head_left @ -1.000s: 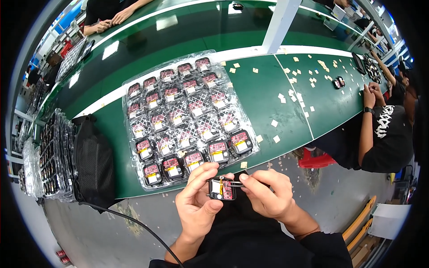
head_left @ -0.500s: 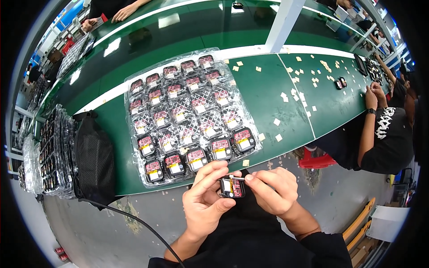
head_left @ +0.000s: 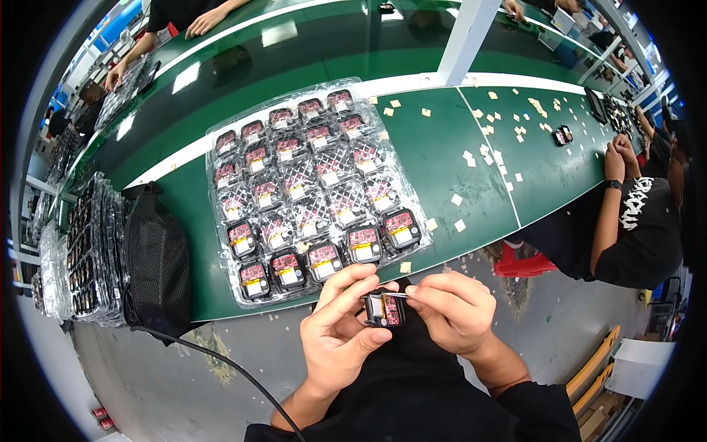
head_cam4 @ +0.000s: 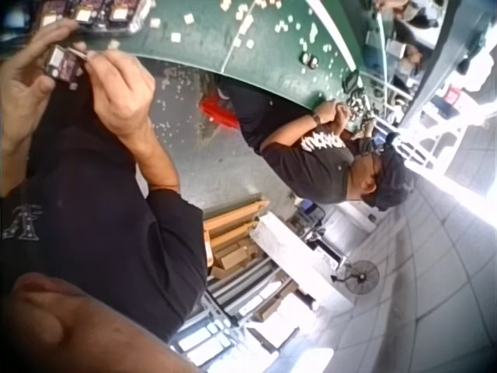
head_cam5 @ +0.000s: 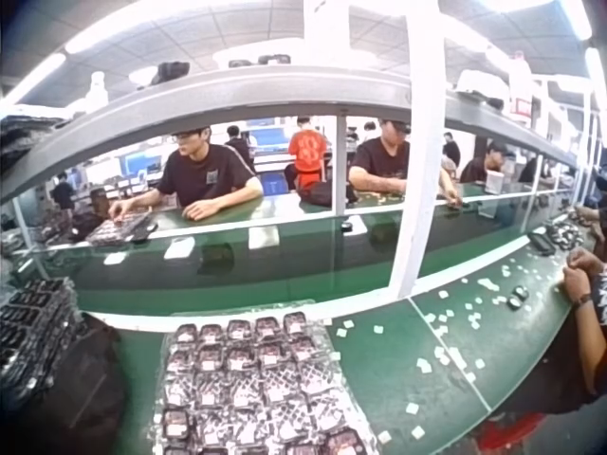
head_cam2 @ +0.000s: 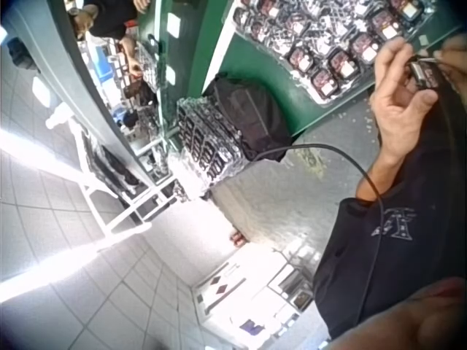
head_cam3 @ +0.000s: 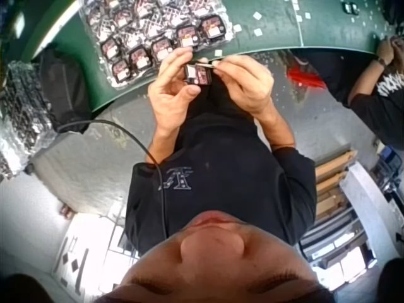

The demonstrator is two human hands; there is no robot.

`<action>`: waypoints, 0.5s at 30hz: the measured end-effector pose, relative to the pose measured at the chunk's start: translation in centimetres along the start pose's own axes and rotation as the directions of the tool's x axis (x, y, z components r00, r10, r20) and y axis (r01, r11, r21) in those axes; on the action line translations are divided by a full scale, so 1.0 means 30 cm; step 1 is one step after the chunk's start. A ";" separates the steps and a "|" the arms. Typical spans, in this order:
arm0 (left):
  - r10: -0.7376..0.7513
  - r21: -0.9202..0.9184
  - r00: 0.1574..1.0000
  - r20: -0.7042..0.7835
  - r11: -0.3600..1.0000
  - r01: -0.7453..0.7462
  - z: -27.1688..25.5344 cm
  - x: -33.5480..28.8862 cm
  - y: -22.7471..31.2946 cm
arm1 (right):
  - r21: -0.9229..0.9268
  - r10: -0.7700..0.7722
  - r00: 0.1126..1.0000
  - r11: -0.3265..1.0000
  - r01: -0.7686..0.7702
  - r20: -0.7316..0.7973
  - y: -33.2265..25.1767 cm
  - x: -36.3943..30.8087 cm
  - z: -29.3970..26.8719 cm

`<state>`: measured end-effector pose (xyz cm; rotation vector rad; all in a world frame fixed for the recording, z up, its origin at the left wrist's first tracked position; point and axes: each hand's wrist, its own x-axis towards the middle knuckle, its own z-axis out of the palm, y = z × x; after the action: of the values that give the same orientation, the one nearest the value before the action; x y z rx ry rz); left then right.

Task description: Assembling small electronic components, likely smartwatches, at an industrial production line.

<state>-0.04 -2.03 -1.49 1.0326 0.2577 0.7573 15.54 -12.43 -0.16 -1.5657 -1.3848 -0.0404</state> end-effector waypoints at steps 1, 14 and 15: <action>0.003 -0.001 1.000 0.003 1.000 -0.003 0.000 -0.001 0.001 | -0.012 -0.002 1.000 1.000 0.002 -0.020 -0.003 -0.004 0.006; -0.017 0.008 0.999 -0.034 1.000 0.017 0.011 -0.010 -0.006 | -0.108 -0.066 0.995 0.992 0.058 -0.070 0.006 -0.020 0.018; -0.021 0.010 0.999 -0.034 1.000 0.021 0.011 -0.010 -0.005 | -0.108 -0.065 0.995 0.992 0.057 -0.069 0.006 -0.020 0.018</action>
<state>-0.02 -2.49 -1.48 1.0256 0.3016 0.7561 15.17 -12.48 -0.91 -1.5934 -1.3921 -0.2094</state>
